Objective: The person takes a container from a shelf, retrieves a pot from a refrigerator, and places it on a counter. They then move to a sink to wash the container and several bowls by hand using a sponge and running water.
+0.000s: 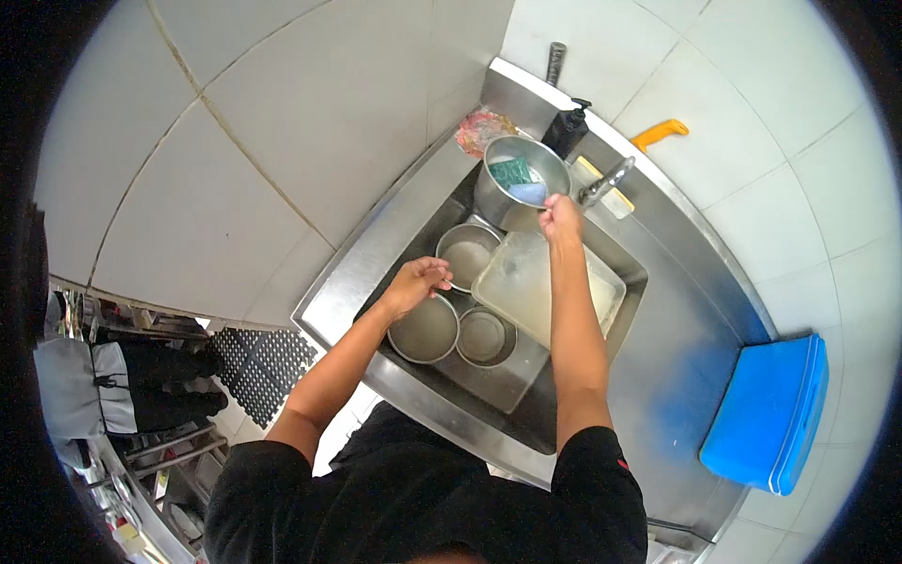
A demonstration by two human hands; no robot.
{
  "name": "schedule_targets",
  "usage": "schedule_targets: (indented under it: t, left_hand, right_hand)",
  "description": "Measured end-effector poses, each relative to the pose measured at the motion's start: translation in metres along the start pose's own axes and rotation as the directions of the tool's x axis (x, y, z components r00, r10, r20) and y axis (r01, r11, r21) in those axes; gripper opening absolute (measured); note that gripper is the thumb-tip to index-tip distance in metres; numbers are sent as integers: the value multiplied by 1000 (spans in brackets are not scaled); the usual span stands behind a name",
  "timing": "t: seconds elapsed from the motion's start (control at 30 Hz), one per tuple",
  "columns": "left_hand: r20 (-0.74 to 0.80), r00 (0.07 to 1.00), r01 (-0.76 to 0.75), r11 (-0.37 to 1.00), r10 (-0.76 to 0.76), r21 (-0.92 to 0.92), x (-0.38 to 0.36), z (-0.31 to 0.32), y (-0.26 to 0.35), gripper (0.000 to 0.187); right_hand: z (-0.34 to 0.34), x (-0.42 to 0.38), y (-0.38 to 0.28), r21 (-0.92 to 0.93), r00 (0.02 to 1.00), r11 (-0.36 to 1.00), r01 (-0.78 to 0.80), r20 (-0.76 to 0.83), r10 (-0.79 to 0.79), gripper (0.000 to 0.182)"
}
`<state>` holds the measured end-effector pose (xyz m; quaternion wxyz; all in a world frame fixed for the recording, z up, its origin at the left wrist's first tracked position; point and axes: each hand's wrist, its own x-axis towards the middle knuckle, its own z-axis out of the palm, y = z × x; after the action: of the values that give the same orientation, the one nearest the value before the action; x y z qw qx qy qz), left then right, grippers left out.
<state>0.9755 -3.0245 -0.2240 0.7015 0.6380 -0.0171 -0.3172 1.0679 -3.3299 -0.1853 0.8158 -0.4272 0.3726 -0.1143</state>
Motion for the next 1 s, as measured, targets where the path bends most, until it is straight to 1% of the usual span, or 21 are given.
schedule_targets:
  t: [0.13, 0.2, 0.23, 0.3, 0.33, 0.4, 0.43, 0.5, 0.53, 0.57, 0.6, 0.63, 0.7, 0.73, 0.77, 0.83, 0.87, 0.93, 0.97, 1.0]
  left_hand:
    - [62, 998, 0, 1000, 1, -3, 1, 27, -5, 28]
    - [94, 996, 5, 1000, -4, -10, 6, 40, -11, 29]
    - [93, 996, 6, 1000, -7, 14, 8, 47, -15, 29]
    - [101, 995, 13, 999, -17, 44, 5, 61, -15, 29]
    - [119, 992, 22, 998, -30, 62, 6, 67, -14, 30]
    - [151, 987, 41, 995, -54, 87, 5, 79, -16, 31]
    - [159, 986, 30, 997, -42, 76, 5, 82, -16, 32]
    - [183, 982, 28, 997, -41, 74, 2, 89, -13, 34]
    - [158, 987, 19, 997, -32, 81, -2, 92, -10, 36]
    - [136, 990, 12, 996, -24, 90, -5, 94, -7, 39]
    - [146, 989, 25, 996, -38, 90, -4, 93, -8, 43]
    - [162, 986, 31, 995, -47, 98, -7, 94, -10, 43]
    - [102, 994, 29, 995, -39, 99, -12, 92, -9, 46]
    - [103, 993, 41, 994, -52, 106, -15, 90, -8, 50]
    - [97, 994, 40, 993, -51, 110, -17, 89, -9, 50]
    - [68, 996, 43, 995, -50, 90, -24, 86, -13, 39]
    - [56, 997, 41, 995, -46, 87, -26, 84, -16, 39]
    - [102, 992, 64, 995, -72, 74, -31, 77, -20, 24]
    - [88, 994, 54, 996, -60, 70, -38, 76, -14, 24]
    - [36, 998, 51, 994, -55, 101, -44, 75, -9, 20]
  right_hand:
    - [-51, -24, -14, -32, 1000, 999, 7, -3, -7, 10]
    - [-72, -34, -17, -123, 998, 992, -25, -57, 18, 13]
    - [-81, -38, -18, -116, 998, 993, -22, -60, 15, 13]
    - [-92, -61, -20, -173, 994, 985, 27, -96, -44, 13]
    - [-97, -65, -19, -165, 993, 986, 26, -108, -44, 13]
    - [-111, -69, -16, -134, 994, 989, 63, -79, -74, 14]
    - [-117, -70, -14, -126, 993, 990, 63, -94, -75, 14]
    - [-125, -74, -10, -109, 995, 992, 58, -79, -66, 9]
    - [-128, -75, -7, -100, 993, 993, 55, -101, -65, 9]
    - [-129, -76, -4, -83, 994, 994, 73, -79, -79, 9]
    - [-132, -80, -1, -68, 994, 993, 92, -55, -96, 10]
    - [-134, -85, 0, -60, 993, 994, 93, -72, -98, 10]
    - [-132, -95, 0, -47, 994, 995, 87, -67, -90, 10]
    - [-132, -97, 1, -28, 995, 997, 76, -62, -78, 9]
    - [-133, -97, 4, -23, 996, 997, 73, -57, -74, 9]
    - [-134, -97, 8, 4, 996, 998, 59, -72, -59, 9]
    - [-137, -97, 10, 0, 997, 998, 55, -61, -55, 9]
    - [-141, -97, 15, 18, 996, 997, 70, -50, -69, 9]
    - [-142, -98, 15, 14, 997, 997, 70, -32, -69, 9]
    - [-144, -98, 16, 9, 997, 998, 57, -51, -56, 9]
